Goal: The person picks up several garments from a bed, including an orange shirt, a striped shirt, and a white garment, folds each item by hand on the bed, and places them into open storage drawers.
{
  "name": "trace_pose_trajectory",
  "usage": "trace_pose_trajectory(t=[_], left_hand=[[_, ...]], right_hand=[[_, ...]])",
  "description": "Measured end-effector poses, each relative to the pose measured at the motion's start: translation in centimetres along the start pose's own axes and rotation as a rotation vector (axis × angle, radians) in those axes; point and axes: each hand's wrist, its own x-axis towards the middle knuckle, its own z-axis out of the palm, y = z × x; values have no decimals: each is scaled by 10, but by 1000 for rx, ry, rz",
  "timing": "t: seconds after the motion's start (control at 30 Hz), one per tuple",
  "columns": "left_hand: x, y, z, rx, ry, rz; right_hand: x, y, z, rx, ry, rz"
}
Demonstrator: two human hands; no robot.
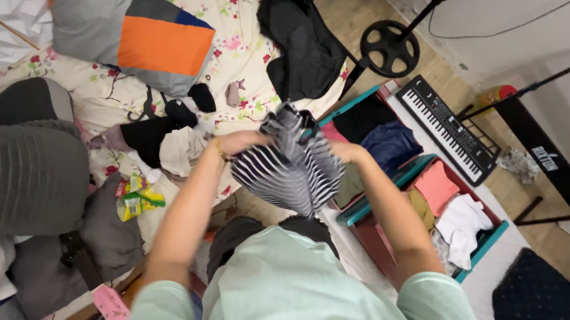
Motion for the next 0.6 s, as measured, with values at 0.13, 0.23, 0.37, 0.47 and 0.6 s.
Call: trace_pose_trajectory(t=[0.13, 0.23, 0.37, 0.47, 0.6], left_hand=[[-7, 51, 46, 1341, -181, -416], [-21, 44, 34, 1684, 155, -489], [-40, 36, -11, 1673, 460, -294], [-61, 70, -30, 1605, 479, -87], [-83, 110, -48, 1660, 518, 85]], right_hand=[[3, -21, -12, -483, 104, 8], [8, -32, -12, -709, 74, -46], [-14, -44, -9, -792, 164, -301], [-30, -64, -57, -693, 447, -440], [-55, -122, -107, 8, 779, -533]])
